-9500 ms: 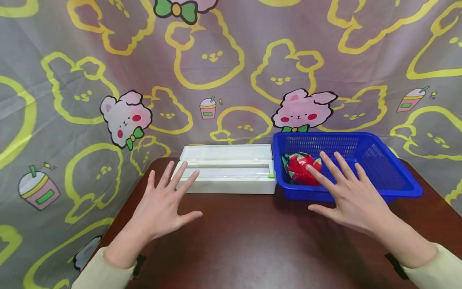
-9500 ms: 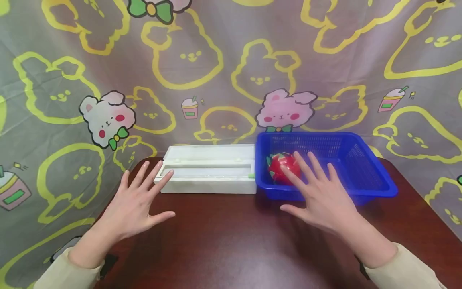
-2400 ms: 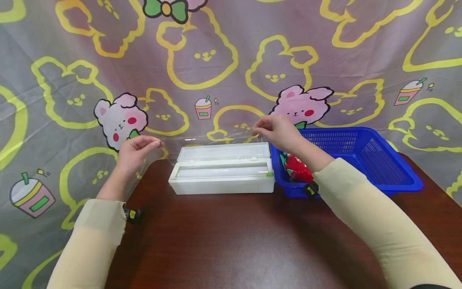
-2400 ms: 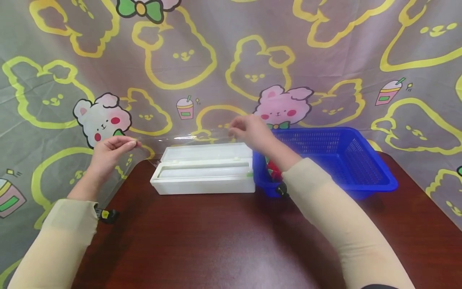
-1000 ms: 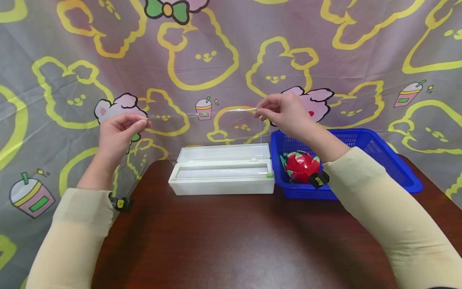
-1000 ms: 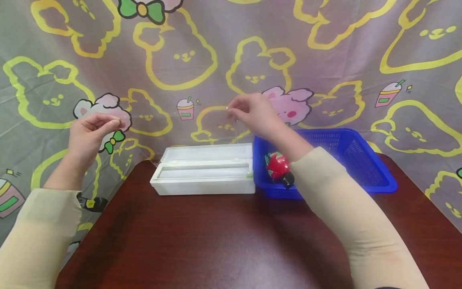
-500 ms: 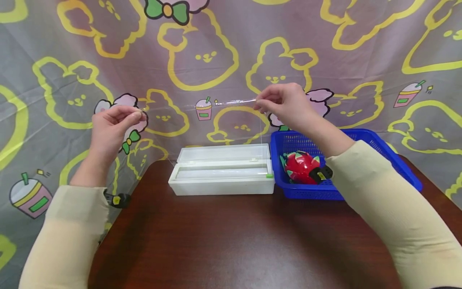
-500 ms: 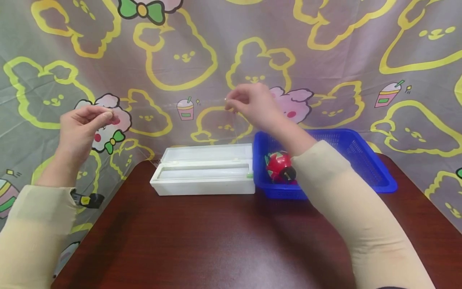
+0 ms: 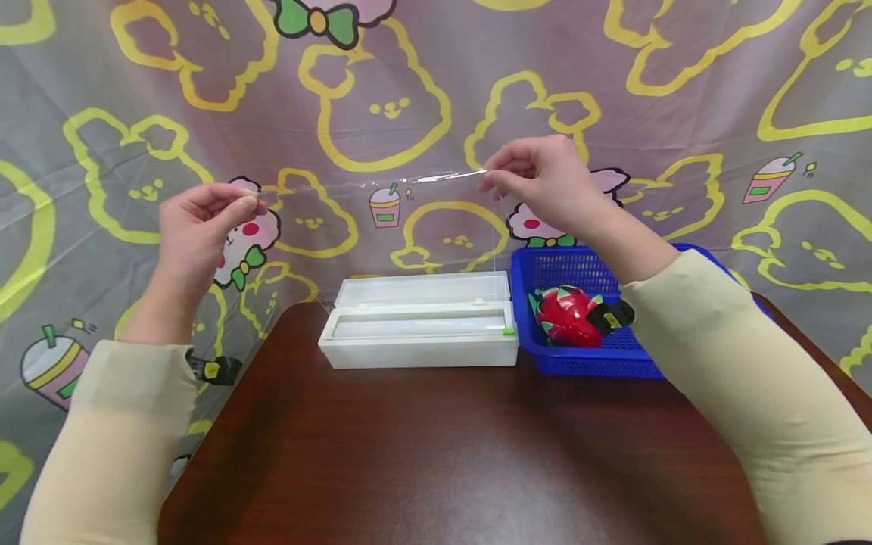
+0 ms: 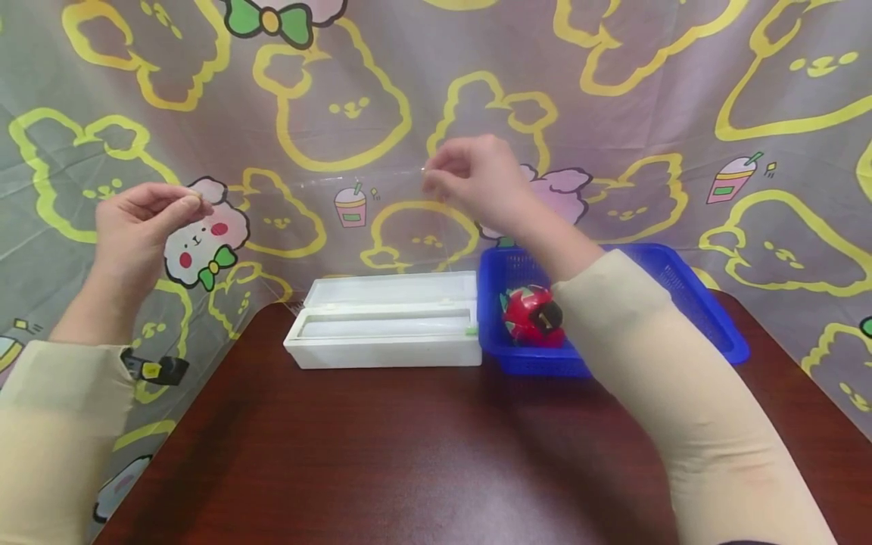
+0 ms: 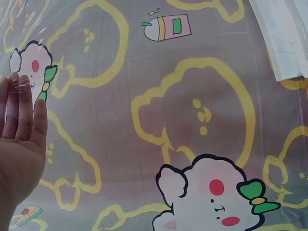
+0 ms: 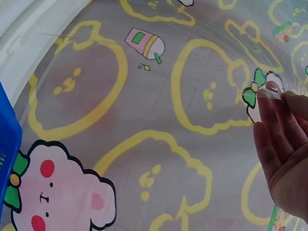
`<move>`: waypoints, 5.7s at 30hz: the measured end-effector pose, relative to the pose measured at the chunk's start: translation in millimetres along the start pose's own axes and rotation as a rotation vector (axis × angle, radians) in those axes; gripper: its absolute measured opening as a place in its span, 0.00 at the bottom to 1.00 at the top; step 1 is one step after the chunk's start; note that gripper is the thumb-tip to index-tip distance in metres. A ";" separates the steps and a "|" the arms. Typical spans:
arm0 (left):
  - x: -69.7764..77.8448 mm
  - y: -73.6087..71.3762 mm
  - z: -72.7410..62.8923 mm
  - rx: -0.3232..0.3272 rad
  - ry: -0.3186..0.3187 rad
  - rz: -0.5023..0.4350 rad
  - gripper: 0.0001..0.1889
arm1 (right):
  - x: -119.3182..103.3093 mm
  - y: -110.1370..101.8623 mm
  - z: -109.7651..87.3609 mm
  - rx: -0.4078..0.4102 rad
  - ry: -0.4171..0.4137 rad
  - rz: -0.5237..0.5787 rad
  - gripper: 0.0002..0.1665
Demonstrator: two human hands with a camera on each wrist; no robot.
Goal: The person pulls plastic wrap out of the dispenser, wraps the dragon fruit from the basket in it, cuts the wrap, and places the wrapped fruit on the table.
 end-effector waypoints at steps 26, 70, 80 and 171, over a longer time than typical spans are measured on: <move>33.4 1.0 5.0 -0.010 0.033 -0.041 0.14 | -23.0 -22.0 12.1 0.076 -0.022 0.073 0.09; -21.1 -15.9 -109.7 -0.258 -0.041 0.111 0.10 | -34.9 25.0 -91.9 -0.112 -0.150 0.268 0.07; -53.5 -18.1 -139.3 -0.307 -0.164 0.173 0.13 | -27.2 45.2 -127.5 -0.197 -0.148 0.342 0.08; -180.7 -12.0 -259.4 -1.085 -0.840 0.147 0.06 | -10.1 178.6 -285.8 -0.812 -0.263 0.535 0.02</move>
Point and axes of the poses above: each hand's wrist, its own z-axis towards the middle knuckle, its own y-axis out of the palm, x = y × z, the point moved 4 cm from there along z, towards the middle knuckle, and after that the axes turned 13 degrees about -y, right-handed, at the moved point
